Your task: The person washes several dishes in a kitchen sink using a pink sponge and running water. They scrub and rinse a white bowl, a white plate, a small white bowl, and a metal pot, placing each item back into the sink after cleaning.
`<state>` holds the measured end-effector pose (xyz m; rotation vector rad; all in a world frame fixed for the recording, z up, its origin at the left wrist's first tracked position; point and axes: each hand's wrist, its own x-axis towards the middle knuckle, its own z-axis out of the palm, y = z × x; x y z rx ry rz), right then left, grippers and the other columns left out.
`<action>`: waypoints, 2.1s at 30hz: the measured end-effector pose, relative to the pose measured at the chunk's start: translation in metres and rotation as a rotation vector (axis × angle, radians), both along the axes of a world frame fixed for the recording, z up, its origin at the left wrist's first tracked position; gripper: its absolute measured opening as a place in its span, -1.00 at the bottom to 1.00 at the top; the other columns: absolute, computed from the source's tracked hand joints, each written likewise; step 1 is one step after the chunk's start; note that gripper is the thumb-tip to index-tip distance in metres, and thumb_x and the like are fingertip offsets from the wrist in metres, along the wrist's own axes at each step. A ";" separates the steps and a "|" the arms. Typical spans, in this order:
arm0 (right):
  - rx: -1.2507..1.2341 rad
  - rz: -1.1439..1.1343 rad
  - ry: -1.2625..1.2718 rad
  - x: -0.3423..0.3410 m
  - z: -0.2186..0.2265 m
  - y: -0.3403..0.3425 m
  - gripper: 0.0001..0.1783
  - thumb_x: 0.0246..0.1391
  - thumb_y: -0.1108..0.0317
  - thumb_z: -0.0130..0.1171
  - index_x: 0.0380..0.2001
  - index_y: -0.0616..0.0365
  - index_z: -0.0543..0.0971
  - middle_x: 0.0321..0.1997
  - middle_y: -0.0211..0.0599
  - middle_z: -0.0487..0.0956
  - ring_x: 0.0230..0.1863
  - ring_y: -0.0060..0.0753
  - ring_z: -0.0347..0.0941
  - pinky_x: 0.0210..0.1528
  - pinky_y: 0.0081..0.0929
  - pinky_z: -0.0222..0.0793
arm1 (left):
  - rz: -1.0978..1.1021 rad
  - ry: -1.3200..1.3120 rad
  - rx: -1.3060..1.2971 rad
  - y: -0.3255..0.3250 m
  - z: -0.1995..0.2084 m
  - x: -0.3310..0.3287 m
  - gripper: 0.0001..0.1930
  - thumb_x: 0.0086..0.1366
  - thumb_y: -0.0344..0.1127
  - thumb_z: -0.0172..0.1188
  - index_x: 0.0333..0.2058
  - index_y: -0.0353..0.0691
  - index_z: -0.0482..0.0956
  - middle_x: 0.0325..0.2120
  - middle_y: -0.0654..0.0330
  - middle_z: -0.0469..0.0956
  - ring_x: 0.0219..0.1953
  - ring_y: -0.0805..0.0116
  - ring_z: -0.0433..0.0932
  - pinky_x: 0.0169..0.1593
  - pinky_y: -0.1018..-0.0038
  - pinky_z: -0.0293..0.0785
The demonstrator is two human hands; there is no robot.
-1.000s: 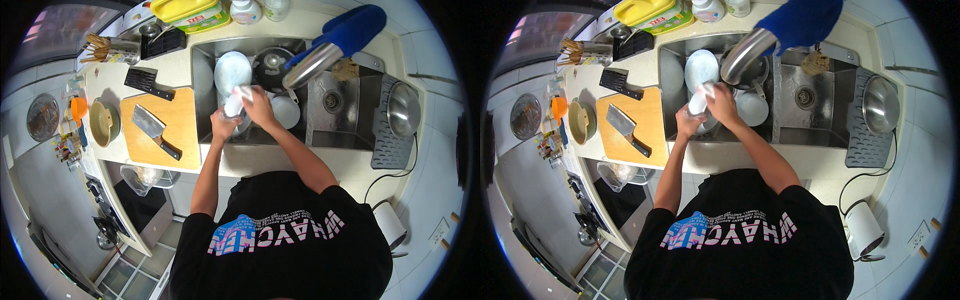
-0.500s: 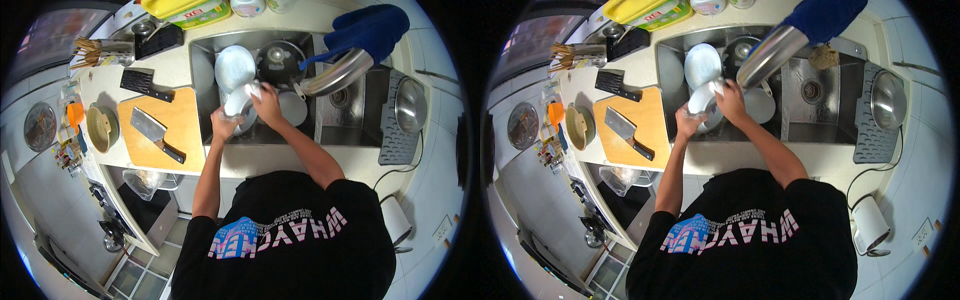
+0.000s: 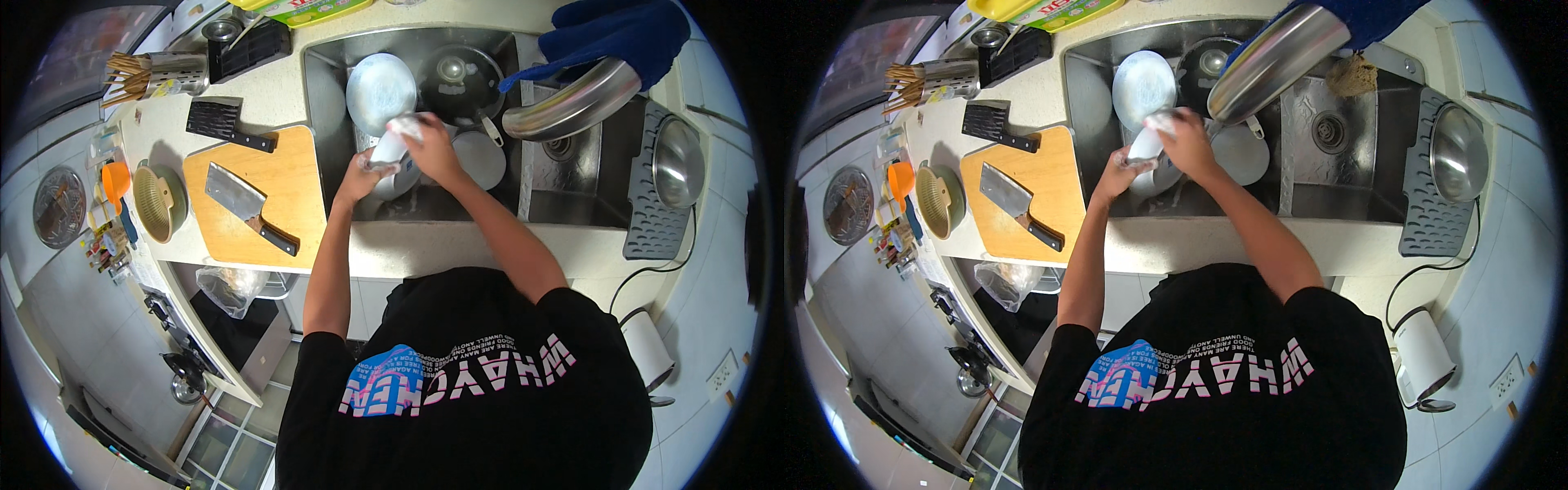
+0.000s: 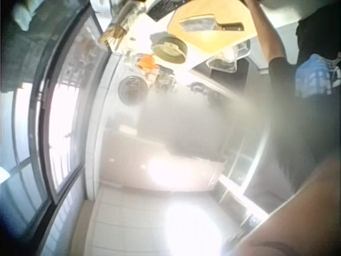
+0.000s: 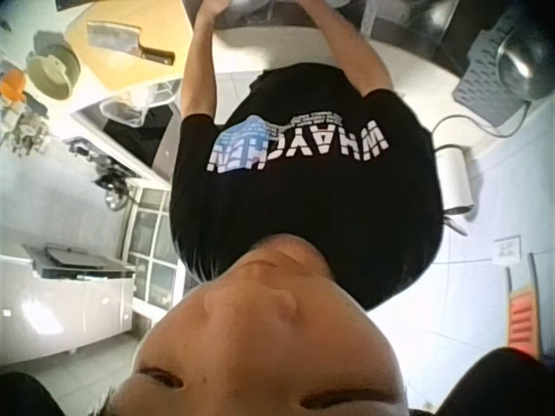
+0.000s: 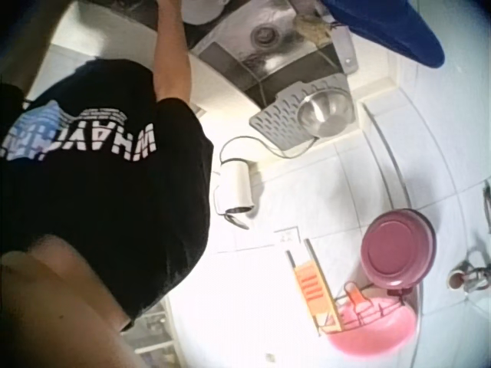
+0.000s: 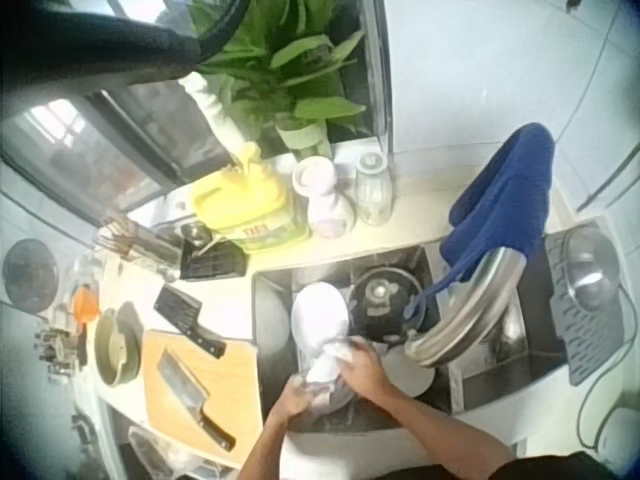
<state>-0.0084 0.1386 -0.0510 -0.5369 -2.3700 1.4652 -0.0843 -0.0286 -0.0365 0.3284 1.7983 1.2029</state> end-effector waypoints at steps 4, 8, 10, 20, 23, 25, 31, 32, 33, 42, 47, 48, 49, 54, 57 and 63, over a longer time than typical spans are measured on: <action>0.154 0.293 0.025 0.000 0.001 0.005 -0.72 -0.12 0.38 0.14 -0.25 0.03 0.58 -0.15 -0.15 0.44 -0.10 -0.09 0.37 -0.02 -0.23 0.31 | 0.039 -0.092 0.011 -0.006 0.001 0.000 -0.76 0.09 -0.40 0.25 -0.23 -0.30 0.55 -0.40 0.37 0.54 -0.35 0.61 0.43 -0.21 0.62 0.34; 0.183 0.226 -0.032 -0.003 -0.008 0.013 -0.74 -0.12 0.38 0.14 -0.27 0.05 0.57 -0.15 -0.18 0.44 -0.09 -0.12 0.37 -0.04 -0.25 0.32 | 0.017 -0.009 -0.039 -0.010 -0.002 0.001 -0.80 0.12 -0.40 0.23 -0.27 -0.35 0.55 -0.50 0.40 0.50 -0.42 0.64 0.36 -0.29 0.62 0.32; 0.210 0.390 0.107 0.005 -0.008 0.014 -0.71 -0.11 0.37 0.14 -0.22 0.02 0.57 -0.13 -0.18 0.44 -0.08 -0.11 0.37 -0.03 -0.26 0.32 | 0.018 -0.043 -0.037 -0.010 -0.003 -0.001 -0.80 0.14 -0.39 0.21 -0.27 -0.35 0.55 -0.50 0.42 0.48 -0.43 0.66 0.34 -0.33 0.63 0.30; 0.128 0.207 -0.072 -0.004 -0.003 0.006 -0.72 -0.11 0.38 0.17 -0.25 0.20 0.54 -0.05 -0.16 0.41 -0.01 -0.12 0.32 0.03 -0.30 0.26 | 0.261 -0.424 0.017 -0.014 -0.029 -0.022 -0.61 0.29 -0.13 -0.17 -0.15 -0.33 0.47 -0.27 0.25 0.50 -0.23 0.44 0.42 -0.08 0.48 0.31; 0.180 0.226 -0.026 -0.002 0.003 0.001 -0.75 -0.09 0.40 0.17 -0.28 0.26 0.54 -0.06 -0.17 0.41 -0.03 -0.13 0.33 0.01 -0.30 0.28 | 0.418 -0.573 -0.023 -0.018 -0.039 -0.023 -0.43 0.27 0.13 -0.29 -0.08 -0.25 0.43 -0.12 0.16 0.47 -0.07 0.26 0.41 0.06 0.24 0.26; 0.192 0.234 0.016 0.000 0.006 0.007 -0.75 -0.10 0.41 0.17 -0.29 0.26 0.54 -0.07 -0.17 0.41 -0.04 -0.12 0.33 0.00 -0.31 0.28 | 0.200 -0.800 0.034 0.002 -0.016 -0.035 -0.36 0.27 0.21 -0.33 -0.01 -0.23 0.40 -0.05 0.15 0.45 0.01 0.23 0.39 0.11 0.19 0.21; 0.531 0.918 0.353 0.020 -0.005 -0.006 -0.68 -0.09 0.34 0.05 -0.18 0.05 0.54 0.04 -0.36 0.39 0.02 -0.30 0.36 0.13 -0.29 0.24 | -0.207 -0.675 -0.328 0.032 0.004 -0.053 -0.41 0.24 0.13 -0.07 0.08 -0.19 0.33 -0.05 0.15 0.44 -0.09 0.30 0.46 -0.21 0.23 0.46; 0.513 0.931 0.349 0.021 -0.009 -0.004 -0.67 -0.10 0.34 0.05 -0.18 0.05 0.54 0.06 -0.38 0.39 0.05 -0.32 0.34 0.15 -0.30 0.22 | -0.279 -0.675 -0.340 0.039 0.005 -0.051 -0.45 0.24 0.08 -0.02 0.05 -0.19 0.36 -0.06 0.15 0.45 -0.12 0.31 0.47 -0.28 0.28 0.48; 0.499 0.945 0.344 0.022 -0.011 -0.001 -0.66 -0.10 0.34 0.05 -0.17 0.04 0.54 0.07 -0.39 0.38 0.09 -0.34 0.32 0.16 -0.30 0.20 | -0.352 -0.674 -0.347 0.046 0.005 -0.050 -0.49 0.23 0.03 0.02 0.03 -0.20 0.38 -0.07 0.15 0.46 -0.15 0.33 0.48 -0.34 0.34 0.50; 0.312 0.742 0.095 0.043 0.015 -0.016 -0.77 -0.20 0.45 0.11 -0.36 0.13 0.57 0.06 -0.37 0.42 0.09 -0.31 0.32 0.15 -0.30 0.21 | -0.411 0.250 -0.386 0.062 -0.036 -0.031 -0.24 -0.27 -0.19 0.39 0.00 -0.37 0.39 -0.18 -0.08 0.53 -0.16 0.19 0.53 -0.08 0.42 0.44; 0.003 0.489 -0.123 0.063 0.049 -0.001 -0.76 -0.20 0.45 0.15 -0.35 0.13 0.58 0.00 -0.27 0.45 -0.04 -0.21 0.42 -0.01 -0.35 0.34 | -0.393 0.485 -0.362 0.051 -0.027 -0.018 -0.21 -0.32 -0.20 0.42 -0.01 -0.34 0.39 -0.17 -0.12 0.51 -0.10 0.04 0.51 -0.03 0.35 0.42; -0.081 0.413 -0.104 0.070 0.050 0.002 -0.74 -0.19 0.43 0.16 -0.31 0.12 0.58 -0.02 -0.24 0.46 -0.07 -0.20 0.44 -0.04 -0.37 0.37 | -0.403 0.503 -0.348 0.052 -0.022 -0.018 -0.22 -0.32 -0.20 0.42 -0.02 -0.32 0.40 -0.17 -0.11 0.52 -0.10 0.05 0.51 -0.03 0.34 0.42; -0.164 0.339 -0.083 0.077 0.050 0.004 -0.73 -0.17 0.42 0.17 -0.28 0.11 0.58 -0.04 -0.21 0.47 -0.10 -0.19 0.45 -0.08 -0.39 0.39 | -0.410 0.520 -0.335 0.053 -0.016 -0.018 -0.23 -0.33 -0.20 0.43 -0.03 -0.31 0.40 -0.18 -0.10 0.52 -0.11 0.05 0.51 -0.04 0.34 0.43; -0.467 -0.023 -0.180 0.097 0.059 0.018 -0.66 -0.09 0.39 0.19 -0.16 0.14 0.55 -0.08 -0.17 0.47 -0.15 -0.23 0.47 -0.11 -0.45 0.39 | -0.319 0.495 -0.326 0.051 0.040 -0.023 -0.32 -0.34 -0.31 0.44 -0.10 -0.24 0.44 -0.24 -0.03 0.55 -0.16 0.12 0.54 -0.07 0.34 0.44; -0.575 -0.080 -0.139 0.096 0.065 0.015 -0.64 -0.11 0.40 0.22 -0.15 0.14 0.53 -0.01 -0.17 0.43 -0.11 -0.22 0.45 -0.08 -0.40 0.38 | -0.057 0.388 -0.202 0.036 0.055 -0.023 -0.40 -0.27 -0.48 0.39 -0.12 -0.30 0.44 -0.27 0.04 0.56 -0.22 0.23 0.55 -0.12 0.39 0.46; 0.173 0.385 0.352 0.082 0.092 -0.015 -0.67 -0.16 0.46 0.15 -0.22 0.00 0.57 0.03 -0.27 0.42 0.01 -0.22 0.38 0.02 -0.28 0.33 | 0.830 -0.195 0.084 0.026 0.082 0.017 -0.56 -0.04 -0.65 0.09 -0.10 -0.34 0.32 -0.29 0.06 0.50 -0.25 0.24 0.51 -0.16 0.28 0.51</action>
